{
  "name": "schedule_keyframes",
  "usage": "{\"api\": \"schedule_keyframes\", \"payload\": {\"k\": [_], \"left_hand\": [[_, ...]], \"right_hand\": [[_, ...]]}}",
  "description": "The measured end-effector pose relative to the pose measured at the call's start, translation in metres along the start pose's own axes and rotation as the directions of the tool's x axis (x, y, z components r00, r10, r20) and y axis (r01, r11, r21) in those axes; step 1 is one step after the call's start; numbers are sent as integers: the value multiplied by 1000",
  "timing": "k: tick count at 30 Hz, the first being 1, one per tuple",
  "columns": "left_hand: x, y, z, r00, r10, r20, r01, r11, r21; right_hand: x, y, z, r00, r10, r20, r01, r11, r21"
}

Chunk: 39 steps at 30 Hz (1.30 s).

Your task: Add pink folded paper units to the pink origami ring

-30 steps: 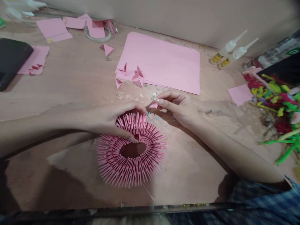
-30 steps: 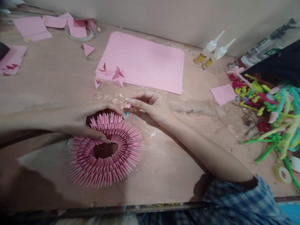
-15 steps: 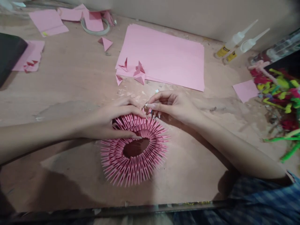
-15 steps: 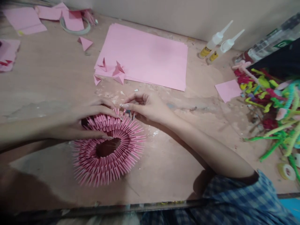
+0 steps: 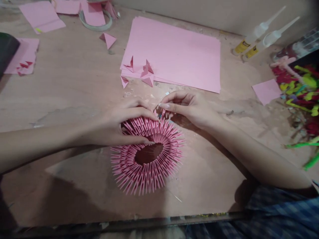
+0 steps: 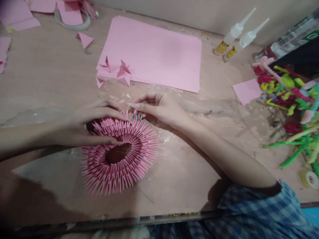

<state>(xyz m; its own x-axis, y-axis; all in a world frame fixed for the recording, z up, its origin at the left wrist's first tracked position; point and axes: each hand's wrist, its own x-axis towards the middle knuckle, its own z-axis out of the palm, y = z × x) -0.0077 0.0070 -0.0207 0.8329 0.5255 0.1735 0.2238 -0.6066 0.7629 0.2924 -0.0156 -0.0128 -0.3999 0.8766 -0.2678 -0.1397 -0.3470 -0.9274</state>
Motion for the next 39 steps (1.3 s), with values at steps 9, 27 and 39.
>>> {"api": "schedule_keyframes", "payload": {"k": [9,27,39], "left_hand": [[-2,0,-1,997,77,-4,-76,995,64],[-4,-2,-2,993,115,15,-116,982,149],[-4,-3,3,991,125,-54,-118,986,122]], "right_hand": [[-1,-1,4,1000,15,-9,-14,998,57],[-1,1,6,999,32,-31,-31,999,40],[-2,2,6,999,28,32,-28,1000,-8]]}}
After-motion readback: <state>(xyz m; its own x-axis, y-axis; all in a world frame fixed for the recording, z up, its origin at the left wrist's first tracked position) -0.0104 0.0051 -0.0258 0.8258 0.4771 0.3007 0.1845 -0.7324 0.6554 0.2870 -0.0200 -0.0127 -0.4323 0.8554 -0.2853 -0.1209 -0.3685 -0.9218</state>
